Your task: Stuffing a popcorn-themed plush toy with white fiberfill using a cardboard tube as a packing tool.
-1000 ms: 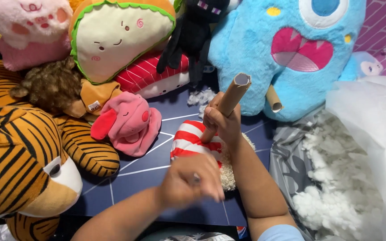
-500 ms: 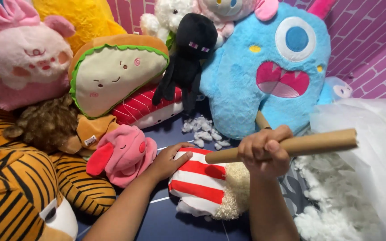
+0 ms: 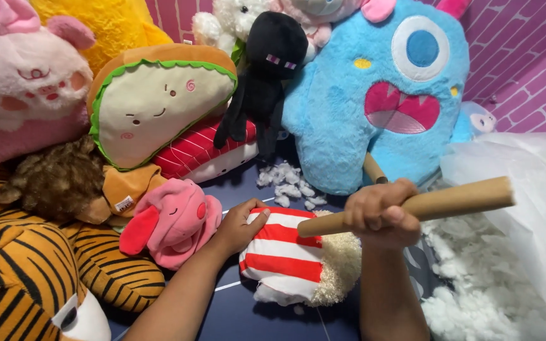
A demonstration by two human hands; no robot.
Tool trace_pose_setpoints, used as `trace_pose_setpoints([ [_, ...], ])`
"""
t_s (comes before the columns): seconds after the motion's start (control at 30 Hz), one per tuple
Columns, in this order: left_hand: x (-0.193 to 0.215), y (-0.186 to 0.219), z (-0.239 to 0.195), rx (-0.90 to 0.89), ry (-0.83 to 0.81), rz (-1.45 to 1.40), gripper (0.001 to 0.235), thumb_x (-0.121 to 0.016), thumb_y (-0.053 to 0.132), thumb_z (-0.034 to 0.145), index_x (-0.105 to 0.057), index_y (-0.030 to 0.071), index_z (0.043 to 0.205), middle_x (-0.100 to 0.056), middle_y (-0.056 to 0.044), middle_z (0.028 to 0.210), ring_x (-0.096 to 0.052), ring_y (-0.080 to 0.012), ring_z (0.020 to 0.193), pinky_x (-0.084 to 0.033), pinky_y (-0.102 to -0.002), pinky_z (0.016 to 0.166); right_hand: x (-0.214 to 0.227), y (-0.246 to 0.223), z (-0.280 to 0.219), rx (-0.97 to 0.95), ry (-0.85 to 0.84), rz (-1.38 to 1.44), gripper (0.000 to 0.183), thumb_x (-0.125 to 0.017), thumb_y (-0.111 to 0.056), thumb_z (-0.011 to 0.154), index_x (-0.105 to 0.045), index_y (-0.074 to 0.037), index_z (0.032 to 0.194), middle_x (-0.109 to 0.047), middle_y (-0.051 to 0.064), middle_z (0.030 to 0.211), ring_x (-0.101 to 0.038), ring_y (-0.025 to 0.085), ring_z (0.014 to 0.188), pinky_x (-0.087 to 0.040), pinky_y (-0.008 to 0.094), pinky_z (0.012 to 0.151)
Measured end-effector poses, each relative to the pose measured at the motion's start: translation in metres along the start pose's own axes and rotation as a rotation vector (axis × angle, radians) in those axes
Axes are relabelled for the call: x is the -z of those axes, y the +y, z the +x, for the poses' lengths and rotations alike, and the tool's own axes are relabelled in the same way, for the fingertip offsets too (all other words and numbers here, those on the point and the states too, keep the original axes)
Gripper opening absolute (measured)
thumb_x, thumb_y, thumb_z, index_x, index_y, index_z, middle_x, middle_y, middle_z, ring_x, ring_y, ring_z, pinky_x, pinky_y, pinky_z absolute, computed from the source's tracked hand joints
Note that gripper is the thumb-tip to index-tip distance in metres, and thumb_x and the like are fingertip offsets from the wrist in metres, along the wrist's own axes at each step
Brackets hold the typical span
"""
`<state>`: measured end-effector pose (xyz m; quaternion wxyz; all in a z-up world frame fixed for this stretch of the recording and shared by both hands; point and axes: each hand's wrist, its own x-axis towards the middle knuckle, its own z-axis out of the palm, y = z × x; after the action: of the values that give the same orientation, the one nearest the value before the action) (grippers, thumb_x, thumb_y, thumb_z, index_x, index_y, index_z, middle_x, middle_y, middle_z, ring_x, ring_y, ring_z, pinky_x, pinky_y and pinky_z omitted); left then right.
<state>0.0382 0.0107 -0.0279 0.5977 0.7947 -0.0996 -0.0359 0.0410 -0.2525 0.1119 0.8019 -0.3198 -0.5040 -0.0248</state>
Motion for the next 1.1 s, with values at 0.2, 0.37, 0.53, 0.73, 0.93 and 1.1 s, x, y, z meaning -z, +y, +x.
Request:
trace_pose_setpoints([
  [0.2, -0.001, -0.009, 0.003, -0.004, 0.019, -0.003, 0.02, -0.061, 0.034, 0.095, -0.073, 0.019, 0.1, -0.072, -0.014, 0.089, -0.071, -0.0312, 0.094, -0.054, -0.045, 0.089, 0.024, 0.098, -0.023, -0.137, -0.013, 0.156, 0.02, -0.05, 0.005, 0.094, -0.045, -0.005, 0.077, -0.036, 0.006, 0.046, -0.034, 0.016, 0.032, -0.031, 0.03, 0.027],
  [0.37, -0.001, -0.007, 0.002, -0.008, 0.026, -0.034, 0.021, -0.059, 0.033, 0.098, -0.072, 0.017, 0.101, -0.073, -0.016, 0.091, -0.07, -0.0332, 0.096, -0.053, -0.046, 0.09, 0.004, 0.01, -0.007, -0.002, 0.002, 0.001, 0.021, -0.055, -0.005, 0.09, -0.043, -0.011, 0.074, -0.045, 0.008, 0.049, -0.048, 0.022, 0.035, -0.045, 0.035, 0.032],
  [0.53, 0.0, -0.002, 0.002, -0.024, 0.01, -0.013, 0.021, -0.059, 0.031, 0.098, -0.072, 0.014, 0.1, -0.073, -0.02, 0.093, -0.07, -0.0365, 0.096, -0.053, -0.048, 0.09, 0.007, 0.092, -0.028, -0.008, 0.026, -0.001, 0.029, -0.061, 0.012, 0.085, -0.046, -0.006, 0.067, -0.042, 0.01, 0.044, -0.037, 0.015, 0.03, -0.031, 0.032, 0.024],
  [0.73, 0.0, -0.006, 0.001, -0.05, 0.006, -0.034, 0.023, -0.058, 0.031, 0.098, -0.072, 0.013, 0.102, -0.074, -0.02, 0.094, -0.07, -0.0363, 0.097, -0.053, -0.049, 0.091, -0.026, 0.024, -0.006, 0.004, 0.022, -0.052, 0.025, -0.062, 0.003, 0.086, -0.046, -0.004, 0.067, -0.045, 0.01, 0.043, -0.044, 0.017, 0.029, -0.039, 0.03, 0.025],
  [0.93, -0.001, -0.009, 0.004, -0.04, -0.001, -0.022, 0.023, -0.057, 0.03, 0.099, -0.072, 0.012, 0.1, -0.073, -0.019, 0.092, -0.07, -0.0352, 0.094, -0.053, -0.047, 0.091, -0.008, 0.09, -0.033, 0.069, 0.02, -0.099, 0.032, -0.065, 0.005, 0.086, -0.05, -0.006, 0.06, -0.047, 0.01, 0.047, -0.042, 0.013, 0.035, -0.04, 0.029, 0.031],
  [1.1, -0.001, -0.014, 0.005, -0.035, 0.01, -0.031, 0.022, -0.058, 0.031, 0.098, -0.072, 0.013, 0.1, -0.074, -0.018, 0.094, -0.07, -0.0334, 0.095, -0.053, -0.046, 0.091, -0.017, 0.038, -0.009, 0.009, 0.03, -0.082, 0.037, -0.062, -0.001, 0.087, -0.044, -0.007, 0.055, -0.044, 0.008, 0.042, -0.044, 0.019, 0.029, -0.04, 0.031, 0.027],
])
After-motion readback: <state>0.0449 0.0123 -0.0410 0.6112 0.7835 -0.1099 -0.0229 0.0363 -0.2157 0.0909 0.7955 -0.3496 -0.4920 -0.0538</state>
